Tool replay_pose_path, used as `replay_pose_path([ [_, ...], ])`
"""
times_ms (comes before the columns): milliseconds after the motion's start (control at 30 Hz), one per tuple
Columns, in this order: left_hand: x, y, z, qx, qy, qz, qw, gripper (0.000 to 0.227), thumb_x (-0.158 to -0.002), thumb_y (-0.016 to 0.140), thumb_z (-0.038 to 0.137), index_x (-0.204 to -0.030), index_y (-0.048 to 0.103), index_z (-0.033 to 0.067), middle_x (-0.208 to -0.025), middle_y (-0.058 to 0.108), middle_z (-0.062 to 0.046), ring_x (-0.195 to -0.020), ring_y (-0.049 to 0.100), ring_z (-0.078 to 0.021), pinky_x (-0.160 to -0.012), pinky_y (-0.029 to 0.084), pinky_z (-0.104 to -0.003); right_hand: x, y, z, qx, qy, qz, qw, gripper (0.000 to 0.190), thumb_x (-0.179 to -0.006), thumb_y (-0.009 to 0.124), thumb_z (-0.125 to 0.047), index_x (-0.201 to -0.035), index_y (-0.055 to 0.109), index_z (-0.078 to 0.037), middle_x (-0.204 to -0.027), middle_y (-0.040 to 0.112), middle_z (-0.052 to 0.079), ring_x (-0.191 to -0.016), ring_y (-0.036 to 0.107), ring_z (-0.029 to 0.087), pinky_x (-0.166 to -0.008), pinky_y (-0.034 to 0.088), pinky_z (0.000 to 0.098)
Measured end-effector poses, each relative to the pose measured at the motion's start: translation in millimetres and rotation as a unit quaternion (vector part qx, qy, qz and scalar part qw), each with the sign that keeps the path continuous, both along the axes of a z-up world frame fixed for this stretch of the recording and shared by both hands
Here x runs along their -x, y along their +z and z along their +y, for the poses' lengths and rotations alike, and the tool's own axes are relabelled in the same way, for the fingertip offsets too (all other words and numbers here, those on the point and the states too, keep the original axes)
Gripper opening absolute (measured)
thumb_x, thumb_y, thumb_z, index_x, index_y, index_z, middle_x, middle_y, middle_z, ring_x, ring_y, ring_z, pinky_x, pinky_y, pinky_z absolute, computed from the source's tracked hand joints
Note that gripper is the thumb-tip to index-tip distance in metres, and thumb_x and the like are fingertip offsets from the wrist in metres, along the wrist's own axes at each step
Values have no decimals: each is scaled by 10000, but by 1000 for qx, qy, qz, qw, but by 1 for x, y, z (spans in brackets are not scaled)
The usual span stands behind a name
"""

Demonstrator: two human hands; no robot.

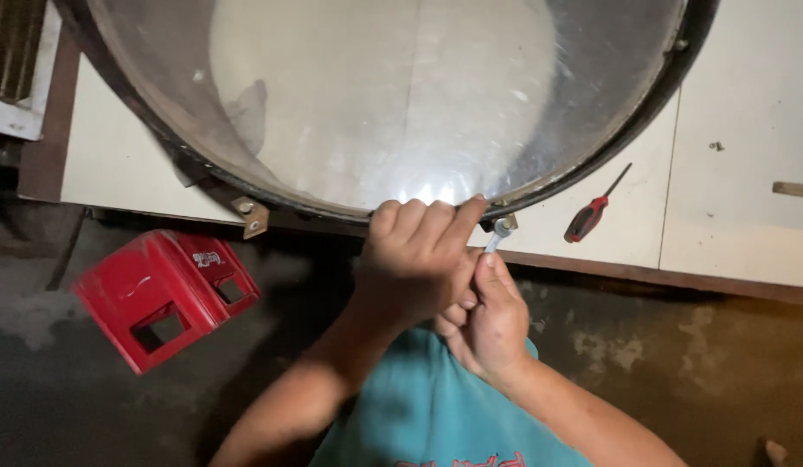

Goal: The person uses a wrench to tighten bolts on the rim of a large metal bowl. They systematically move around the bowl, securing each bolt in sequence.

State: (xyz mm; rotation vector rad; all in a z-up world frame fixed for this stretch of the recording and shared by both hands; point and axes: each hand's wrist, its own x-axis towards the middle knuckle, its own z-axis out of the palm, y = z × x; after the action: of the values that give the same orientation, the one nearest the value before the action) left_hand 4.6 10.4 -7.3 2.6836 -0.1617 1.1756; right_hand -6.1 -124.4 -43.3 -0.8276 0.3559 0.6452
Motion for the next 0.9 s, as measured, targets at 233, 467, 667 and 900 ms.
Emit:
replay_pose_path([
  [233, 2, -1, -1, -20, 26, 32, 999, 511, -650, 666, 205, -1151, 726, 127, -758, 477, -11, -667, 488, -203, -753, 471, -357, -56, -18, -79, 47, 197, -32, 979, 327, -1103, 452, -333, -860, 489, -117, -586, 154, -30, -386, 116, 99, -277, 152, 288],
  [467, -2, -2, -3, -21, 20, 10, 1000, 449, -704, 579, 156, -1128, 721, 118, -749, 474, -19, -651, 485, -210, -720, 471, -356, -191, 22, -86, 216, 533, -303, 760, 284, -952, 682, -172, -696, 732, -59, -493, 480, -33, -466, 505, 114, -426, 391, 278],
  [667, 2, 9, -3, -36, 18, 11, 999, 426, -737, 528, 100, -1099, 753, 108, -737, 460, -13, -631, 443, -211, -657, 411, -360, -201, 15, -129, 266, 560, -277, 734, 285, -924, 656, -166, -803, 804, 45, -761, 752, 127, -738, 723, 221, -683, 542, 352],
  [900, 1, 0, -6, -23, 29, 65, 997, 421, -735, 611, 173, -1131, 753, 163, -773, 512, -2, -681, 478, -242, -680, 381, -401, -64, 6, -110, 167, 289, -106, 937, 315, -1038, 535, -259, -832, 570, -24, -563, 434, 59, -457, 388, 179, -414, 314, 283],
])
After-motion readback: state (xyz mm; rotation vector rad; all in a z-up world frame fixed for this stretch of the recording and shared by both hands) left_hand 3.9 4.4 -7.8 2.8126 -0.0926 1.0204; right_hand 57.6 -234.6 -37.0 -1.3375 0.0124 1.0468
